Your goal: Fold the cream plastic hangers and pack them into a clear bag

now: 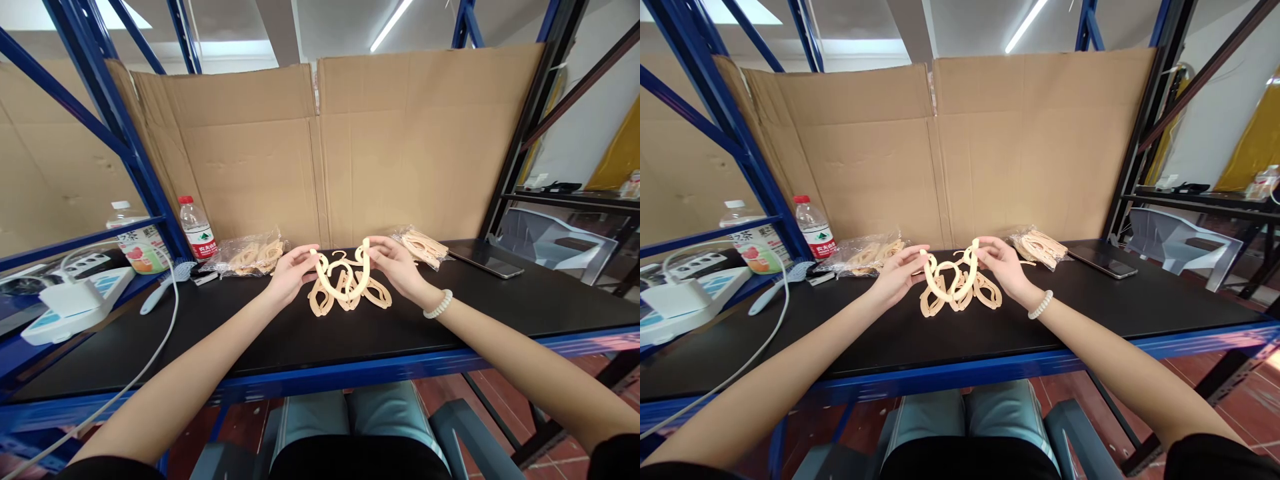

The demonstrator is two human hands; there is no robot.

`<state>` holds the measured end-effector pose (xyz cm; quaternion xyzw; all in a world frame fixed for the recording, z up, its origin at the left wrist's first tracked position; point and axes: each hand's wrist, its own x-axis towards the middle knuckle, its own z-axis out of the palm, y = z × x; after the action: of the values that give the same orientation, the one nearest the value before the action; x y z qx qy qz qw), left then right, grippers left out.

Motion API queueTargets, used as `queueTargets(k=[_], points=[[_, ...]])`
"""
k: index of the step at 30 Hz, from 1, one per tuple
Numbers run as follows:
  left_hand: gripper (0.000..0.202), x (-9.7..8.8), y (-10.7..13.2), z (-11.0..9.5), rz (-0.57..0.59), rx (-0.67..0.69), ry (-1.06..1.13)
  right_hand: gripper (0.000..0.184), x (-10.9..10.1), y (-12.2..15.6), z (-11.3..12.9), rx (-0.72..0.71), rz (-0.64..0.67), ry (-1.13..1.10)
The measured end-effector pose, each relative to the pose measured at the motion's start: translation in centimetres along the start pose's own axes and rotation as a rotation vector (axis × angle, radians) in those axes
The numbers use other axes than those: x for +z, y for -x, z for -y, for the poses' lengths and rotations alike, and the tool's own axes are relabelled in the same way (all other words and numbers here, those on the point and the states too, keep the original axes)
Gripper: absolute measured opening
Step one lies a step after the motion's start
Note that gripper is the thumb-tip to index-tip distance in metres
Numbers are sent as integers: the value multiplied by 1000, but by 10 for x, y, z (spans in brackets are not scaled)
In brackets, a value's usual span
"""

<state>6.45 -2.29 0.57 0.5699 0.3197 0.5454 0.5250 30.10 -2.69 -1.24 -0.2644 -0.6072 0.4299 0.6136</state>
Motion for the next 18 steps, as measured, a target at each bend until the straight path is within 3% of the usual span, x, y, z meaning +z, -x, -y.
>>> queueTargets(k=[4, 6, 12, 18], points=[[40, 9, 8, 3, 60, 40, -118, 62, 12, 10, 1, 73, 309, 102], [41, 12, 11, 4, 62, 56, -133, 75, 14, 13, 3, 114, 396, 140], [40, 18, 12, 5, 46, -24, 33, 62, 16, 14, 9, 67, 263, 249], [34, 16, 11, 7, 130, -89, 79, 47, 16, 13, 9, 39, 164, 320]])
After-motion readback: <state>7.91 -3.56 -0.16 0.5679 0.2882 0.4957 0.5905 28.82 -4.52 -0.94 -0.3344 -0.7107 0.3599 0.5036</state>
